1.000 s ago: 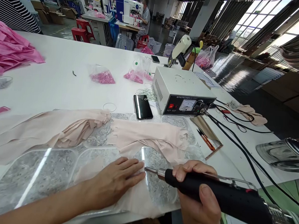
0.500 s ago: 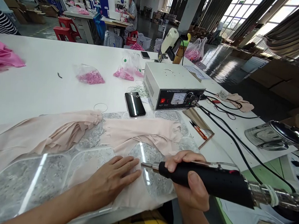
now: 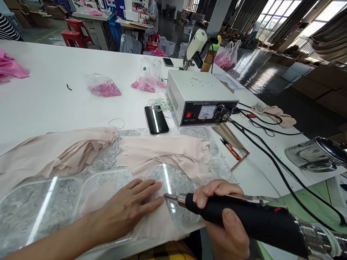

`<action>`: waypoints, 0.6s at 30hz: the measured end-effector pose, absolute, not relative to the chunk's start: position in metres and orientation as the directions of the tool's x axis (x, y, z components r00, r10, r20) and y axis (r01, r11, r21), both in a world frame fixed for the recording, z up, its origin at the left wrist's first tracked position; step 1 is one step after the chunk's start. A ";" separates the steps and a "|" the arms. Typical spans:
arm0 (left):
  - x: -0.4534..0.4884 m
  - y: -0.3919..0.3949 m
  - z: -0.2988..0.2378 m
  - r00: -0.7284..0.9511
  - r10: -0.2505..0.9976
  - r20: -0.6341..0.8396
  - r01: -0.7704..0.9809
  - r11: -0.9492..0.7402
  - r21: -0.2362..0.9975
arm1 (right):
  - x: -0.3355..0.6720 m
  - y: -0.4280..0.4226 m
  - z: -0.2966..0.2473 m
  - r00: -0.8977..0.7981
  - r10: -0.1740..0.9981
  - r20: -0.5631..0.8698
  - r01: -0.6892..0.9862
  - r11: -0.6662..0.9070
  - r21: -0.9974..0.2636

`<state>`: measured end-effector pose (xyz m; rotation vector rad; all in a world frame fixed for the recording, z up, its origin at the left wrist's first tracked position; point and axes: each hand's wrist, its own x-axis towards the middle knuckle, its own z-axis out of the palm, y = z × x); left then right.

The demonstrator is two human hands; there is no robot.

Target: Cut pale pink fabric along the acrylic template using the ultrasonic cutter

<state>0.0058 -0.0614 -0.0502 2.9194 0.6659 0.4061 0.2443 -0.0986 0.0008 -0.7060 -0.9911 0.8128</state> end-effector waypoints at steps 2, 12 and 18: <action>0.005 -0.062 -0.052 0.868 0.440 0.230 0.409 -0.896 0.172 | 0.245 -0.098 0.000 0.304 0.840 0.450 -0.233 0.523 -0.820; 0.004 -0.059 -0.046 0.870 0.447 0.208 0.426 -0.894 0.140 | 0.248 -0.104 0.003 0.373 0.838 0.399 -0.271 0.509 -0.817; 0.006 -0.059 -0.035 0.871 0.452 0.194 0.429 -0.891 0.151 | 0.257 -0.124 0.004 0.355 0.853 0.382 -0.327 0.497 -0.804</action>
